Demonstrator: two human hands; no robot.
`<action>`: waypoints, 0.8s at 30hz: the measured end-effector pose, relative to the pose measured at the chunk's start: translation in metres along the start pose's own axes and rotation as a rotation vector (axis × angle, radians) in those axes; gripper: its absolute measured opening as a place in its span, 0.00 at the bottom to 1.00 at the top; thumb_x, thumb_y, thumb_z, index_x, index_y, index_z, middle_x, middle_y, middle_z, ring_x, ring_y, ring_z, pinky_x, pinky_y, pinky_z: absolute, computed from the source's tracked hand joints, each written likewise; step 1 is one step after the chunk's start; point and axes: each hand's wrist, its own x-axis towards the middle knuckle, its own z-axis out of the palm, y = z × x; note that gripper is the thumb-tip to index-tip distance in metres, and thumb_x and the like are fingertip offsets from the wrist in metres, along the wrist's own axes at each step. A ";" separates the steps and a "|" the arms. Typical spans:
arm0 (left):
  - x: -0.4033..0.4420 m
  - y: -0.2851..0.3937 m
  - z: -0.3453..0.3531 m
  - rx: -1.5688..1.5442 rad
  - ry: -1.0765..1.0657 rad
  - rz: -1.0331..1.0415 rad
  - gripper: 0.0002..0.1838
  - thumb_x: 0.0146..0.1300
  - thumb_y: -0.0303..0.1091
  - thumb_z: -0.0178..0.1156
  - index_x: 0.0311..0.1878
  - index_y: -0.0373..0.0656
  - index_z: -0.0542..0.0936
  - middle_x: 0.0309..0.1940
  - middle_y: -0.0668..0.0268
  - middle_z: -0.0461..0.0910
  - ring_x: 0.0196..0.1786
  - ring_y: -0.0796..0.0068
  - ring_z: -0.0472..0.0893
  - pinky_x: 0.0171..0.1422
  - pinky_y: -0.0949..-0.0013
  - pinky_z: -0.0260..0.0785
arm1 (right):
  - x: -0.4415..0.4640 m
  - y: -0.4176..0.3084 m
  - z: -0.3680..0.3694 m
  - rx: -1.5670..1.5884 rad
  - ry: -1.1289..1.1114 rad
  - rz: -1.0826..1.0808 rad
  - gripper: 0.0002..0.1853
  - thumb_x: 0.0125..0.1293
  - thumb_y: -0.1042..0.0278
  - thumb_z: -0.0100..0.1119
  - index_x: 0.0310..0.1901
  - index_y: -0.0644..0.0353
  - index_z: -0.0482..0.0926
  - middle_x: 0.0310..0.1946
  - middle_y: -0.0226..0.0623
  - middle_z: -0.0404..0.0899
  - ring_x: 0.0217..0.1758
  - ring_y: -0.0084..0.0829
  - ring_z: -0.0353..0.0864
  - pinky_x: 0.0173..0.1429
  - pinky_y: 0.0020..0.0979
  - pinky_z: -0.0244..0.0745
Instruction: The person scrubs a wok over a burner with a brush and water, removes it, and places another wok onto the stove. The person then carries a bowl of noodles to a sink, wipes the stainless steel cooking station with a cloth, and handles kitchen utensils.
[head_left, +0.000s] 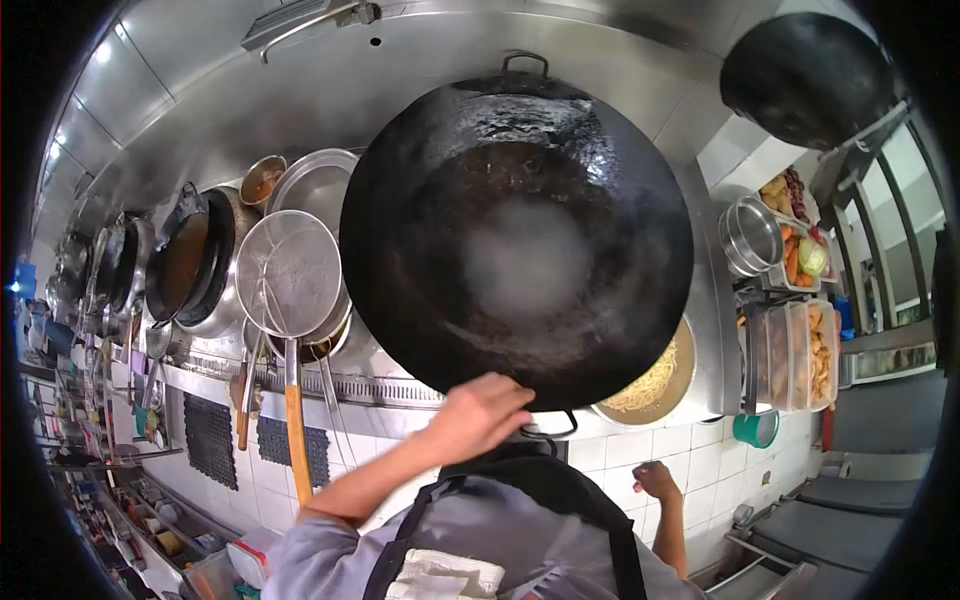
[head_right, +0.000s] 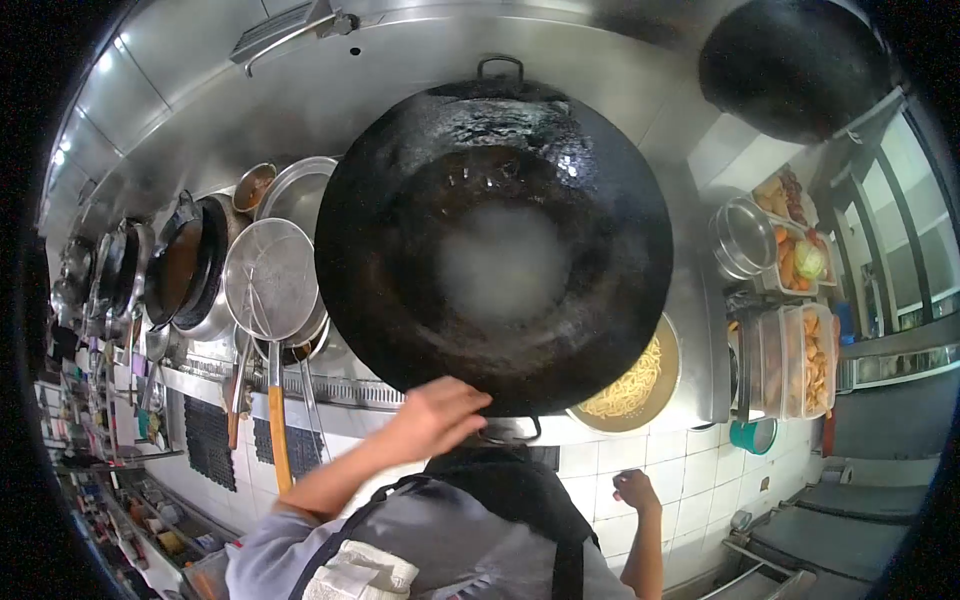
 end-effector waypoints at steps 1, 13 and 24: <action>-0.012 0.009 0.031 -0.025 0.020 -0.006 0.14 0.58 0.33 0.65 0.44 0.34 0.81 0.33 0.58 0.78 0.38 0.58 0.79 0.45 0.62 0.74 | 0.023 0.019 0.012 -0.208 -0.035 -0.255 0.12 0.59 0.66 0.56 0.35 0.64 0.85 0.23 0.40 0.84 0.28 0.28 0.85 0.38 0.31 0.78; 0.030 0.077 0.057 0.380 0.504 -0.076 0.28 0.35 0.49 0.80 0.14 0.41 0.70 0.11 0.63 0.69 0.14 0.64 0.70 0.19 0.67 0.61 | 0.089 0.169 0.040 0.250 -0.170 -0.171 0.10 0.63 0.72 0.56 0.40 0.70 0.82 0.23 0.40 0.83 0.23 0.30 0.84 0.26 0.29 0.79; 0.183 0.082 -0.143 0.181 0.701 -0.263 0.25 0.50 0.54 0.75 0.20 0.42 0.77 0.15 0.81 0.61 0.17 0.88 0.57 0.20 0.75 0.45 | 0.089 0.271 0.063 0.637 -0.088 -0.055 0.12 0.66 0.71 0.44 0.26 0.55 0.75 0.21 0.37 0.81 0.21 0.30 0.83 0.24 0.29 0.76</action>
